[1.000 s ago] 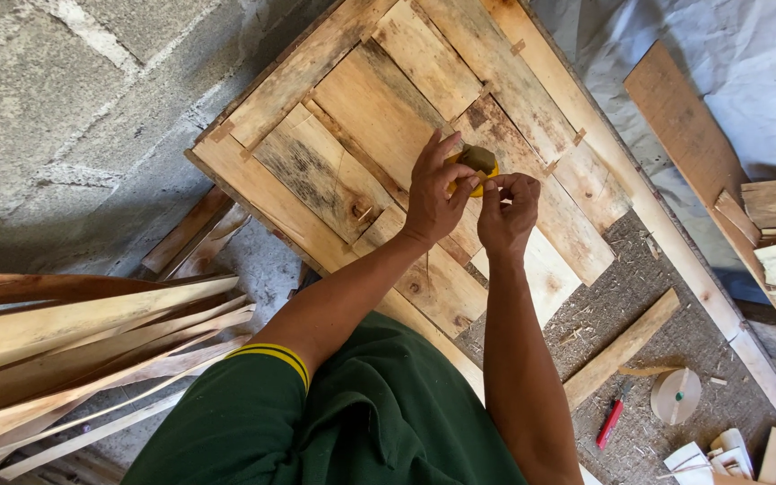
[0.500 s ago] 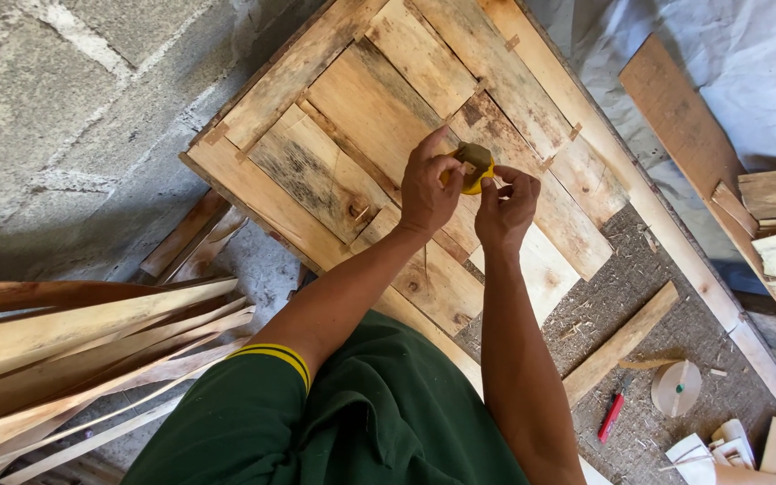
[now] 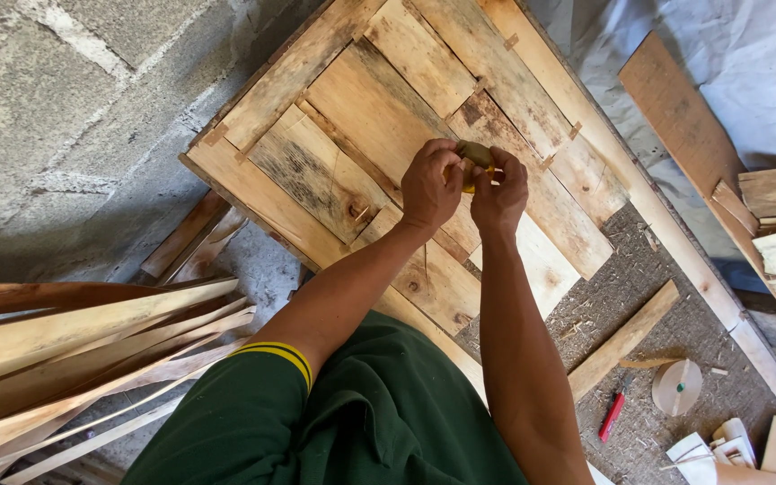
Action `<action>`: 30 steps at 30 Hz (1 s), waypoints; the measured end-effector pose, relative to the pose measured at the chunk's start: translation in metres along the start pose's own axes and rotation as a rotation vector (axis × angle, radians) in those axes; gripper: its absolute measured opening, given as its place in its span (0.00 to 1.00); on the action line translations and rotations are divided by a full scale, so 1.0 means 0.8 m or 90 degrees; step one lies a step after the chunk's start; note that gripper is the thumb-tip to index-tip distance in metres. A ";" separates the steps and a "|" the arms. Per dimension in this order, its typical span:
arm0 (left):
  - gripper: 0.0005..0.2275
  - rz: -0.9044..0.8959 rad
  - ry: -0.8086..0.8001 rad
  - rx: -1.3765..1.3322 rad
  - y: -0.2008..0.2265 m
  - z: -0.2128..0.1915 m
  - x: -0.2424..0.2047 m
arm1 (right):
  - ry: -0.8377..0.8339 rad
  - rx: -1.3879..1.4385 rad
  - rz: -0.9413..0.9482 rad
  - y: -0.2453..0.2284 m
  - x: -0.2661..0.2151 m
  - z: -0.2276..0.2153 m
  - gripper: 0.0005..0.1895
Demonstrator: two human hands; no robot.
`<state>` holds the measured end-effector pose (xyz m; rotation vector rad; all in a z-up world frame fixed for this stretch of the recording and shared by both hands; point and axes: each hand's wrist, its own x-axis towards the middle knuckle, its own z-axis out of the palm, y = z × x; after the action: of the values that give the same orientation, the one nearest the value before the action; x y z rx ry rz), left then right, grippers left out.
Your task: Fitting and trimming small wooden slats together into a frame on a workbench.
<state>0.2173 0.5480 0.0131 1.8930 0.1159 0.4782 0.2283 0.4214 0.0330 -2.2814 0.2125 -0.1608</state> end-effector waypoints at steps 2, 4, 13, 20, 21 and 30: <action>0.03 -0.034 -0.028 -0.007 0.001 -0.002 0.002 | 0.000 0.020 -0.017 0.014 0.000 0.003 0.18; 0.04 -0.068 -0.059 -0.014 0.001 -0.003 0.003 | 0.002 0.040 -0.031 0.015 -0.001 0.004 0.17; 0.04 -0.016 -0.027 0.008 -0.002 0.001 0.003 | 0.014 -0.027 0.023 -0.012 0.001 0.003 0.18; 0.05 -0.194 -0.028 -0.305 -0.028 0.009 -0.005 | 0.135 -0.070 -0.149 -0.052 -0.023 -0.011 0.13; 0.05 -0.163 0.008 -0.392 -0.035 0.011 -0.010 | 0.160 -0.104 -0.232 -0.071 -0.029 -0.016 0.11; 0.08 -0.255 0.010 -0.628 -0.038 -0.048 -0.009 | -0.058 -0.040 -0.230 -0.132 -0.027 0.010 0.03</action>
<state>0.2005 0.5908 -0.0057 0.8652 0.2157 0.2015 0.2194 0.5003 0.1063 -2.3656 -0.2474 -0.2373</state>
